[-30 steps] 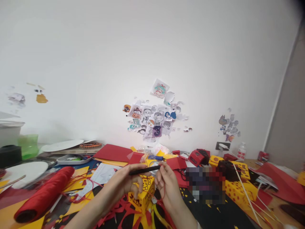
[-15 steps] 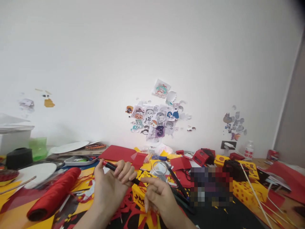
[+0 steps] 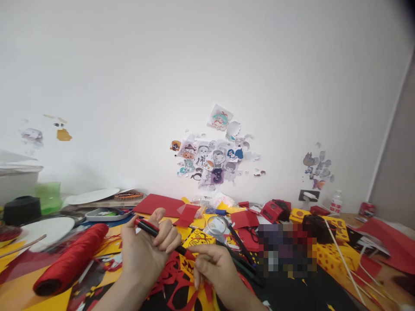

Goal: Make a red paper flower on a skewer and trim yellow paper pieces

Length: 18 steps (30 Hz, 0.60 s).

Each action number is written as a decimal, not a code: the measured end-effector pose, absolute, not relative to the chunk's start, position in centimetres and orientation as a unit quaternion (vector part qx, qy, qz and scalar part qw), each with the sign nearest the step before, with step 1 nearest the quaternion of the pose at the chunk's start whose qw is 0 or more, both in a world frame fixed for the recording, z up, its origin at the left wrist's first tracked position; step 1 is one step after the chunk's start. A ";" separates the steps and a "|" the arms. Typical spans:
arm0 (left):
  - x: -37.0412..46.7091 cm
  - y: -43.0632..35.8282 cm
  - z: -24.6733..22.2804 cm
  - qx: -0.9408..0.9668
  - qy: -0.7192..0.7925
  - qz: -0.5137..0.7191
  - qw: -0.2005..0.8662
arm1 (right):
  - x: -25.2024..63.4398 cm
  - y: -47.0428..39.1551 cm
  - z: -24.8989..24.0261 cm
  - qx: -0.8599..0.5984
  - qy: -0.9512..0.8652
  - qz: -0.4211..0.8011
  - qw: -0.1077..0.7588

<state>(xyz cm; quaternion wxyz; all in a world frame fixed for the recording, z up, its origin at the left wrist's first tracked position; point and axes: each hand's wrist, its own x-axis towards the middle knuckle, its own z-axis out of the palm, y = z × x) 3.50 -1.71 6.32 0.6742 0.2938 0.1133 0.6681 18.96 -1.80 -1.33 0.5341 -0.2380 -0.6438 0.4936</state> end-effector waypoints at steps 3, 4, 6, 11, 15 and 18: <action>3.6 -1.9 6.5 0.304 0.122 0.665 0.670 | 18.9 -1.9 -0.9 -0.232 -0.640 0.498 0.537; 3.6 -2.0 6.6 0.306 0.128 0.665 0.669 | 18.8 -2.0 -0.8 -0.232 -0.638 0.502 0.536; 3.7 -2.1 6.7 0.306 0.143 0.666 0.665 | 18.8 -2.2 -0.5 -0.232 -0.634 0.513 0.530; 3.9 -1.5 6.5 0.283 0.154 0.677 0.662 | 18.8 -2.2 -0.3 -0.244 -0.623 0.527 0.524; 4.1 -0.9 6.0 0.263 0.116 0.659 0.695 | 18.9 -1.9 -0.2 -0.259 -0.610 0.523 0.537; 4.4 -0.8 5.9 0.214 0.107 0.644 0.727 | 19.1 -1.7 0.1 -0.253 -0.608 0.504 0.559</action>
